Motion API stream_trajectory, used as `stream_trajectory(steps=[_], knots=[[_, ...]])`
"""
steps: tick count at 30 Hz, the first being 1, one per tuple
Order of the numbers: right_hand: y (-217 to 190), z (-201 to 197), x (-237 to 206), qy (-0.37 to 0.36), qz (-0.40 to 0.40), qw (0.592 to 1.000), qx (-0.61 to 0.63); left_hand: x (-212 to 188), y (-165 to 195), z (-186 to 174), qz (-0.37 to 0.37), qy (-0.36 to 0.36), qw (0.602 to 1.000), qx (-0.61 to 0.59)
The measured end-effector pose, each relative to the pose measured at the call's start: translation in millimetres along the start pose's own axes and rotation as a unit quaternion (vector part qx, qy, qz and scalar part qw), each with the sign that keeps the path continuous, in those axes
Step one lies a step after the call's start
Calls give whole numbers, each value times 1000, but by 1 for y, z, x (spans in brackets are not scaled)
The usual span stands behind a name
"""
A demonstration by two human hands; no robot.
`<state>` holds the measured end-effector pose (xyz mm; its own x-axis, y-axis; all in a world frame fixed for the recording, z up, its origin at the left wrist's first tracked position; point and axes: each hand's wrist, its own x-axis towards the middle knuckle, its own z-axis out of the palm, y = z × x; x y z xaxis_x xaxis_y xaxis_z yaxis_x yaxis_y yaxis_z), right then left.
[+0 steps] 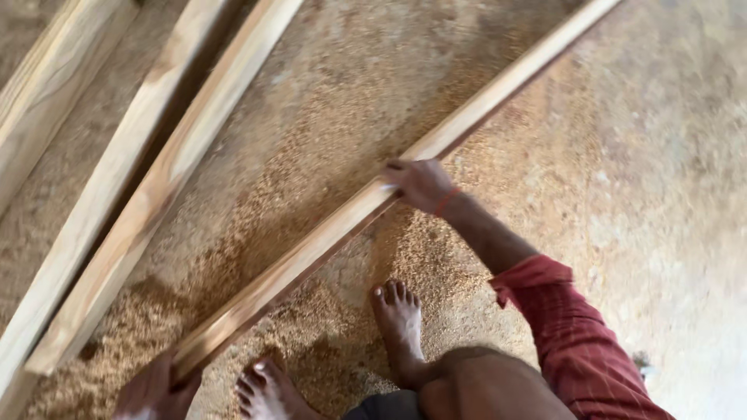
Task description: The person sits on the workshop floor, picks up wooden slats, aligns them edge to edge against a darker wooden strip, and marks positions on the slats with a pencil. They reposition the slats repeatedly and continue marking marks along the length of the wood.
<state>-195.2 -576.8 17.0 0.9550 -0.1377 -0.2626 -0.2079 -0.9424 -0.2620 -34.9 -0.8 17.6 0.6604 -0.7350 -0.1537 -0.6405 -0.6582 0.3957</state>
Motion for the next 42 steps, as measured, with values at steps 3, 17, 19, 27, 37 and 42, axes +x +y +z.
stream_trajectory(steps=[3, 17, 19, 27, 37, 42], knots=[[-16, -4, 4, -15, -1, 1000, 16, 0, -34, 9, -23, -92, 995, -6], [-16, 8, 10, -59, 12, 998, 33, 36, -13, 28, -31, -112, 990, 74], [-17, 8, 12, -60, 9, 998, 32, 40, -11, 28, -35, -117, 990, 75], [-12, -9, 20, -28, -20, 999, 40, 63, -16, 4, -75, -193, 974, 89], [-6, -6, 58, -50, 60, 991, 106, 128, 3, -22, -150, -336, 923, 116], [3, 7, 23, 61, -26, 994, 84, 67, 17, 0, -128, -256, 955, 76]])
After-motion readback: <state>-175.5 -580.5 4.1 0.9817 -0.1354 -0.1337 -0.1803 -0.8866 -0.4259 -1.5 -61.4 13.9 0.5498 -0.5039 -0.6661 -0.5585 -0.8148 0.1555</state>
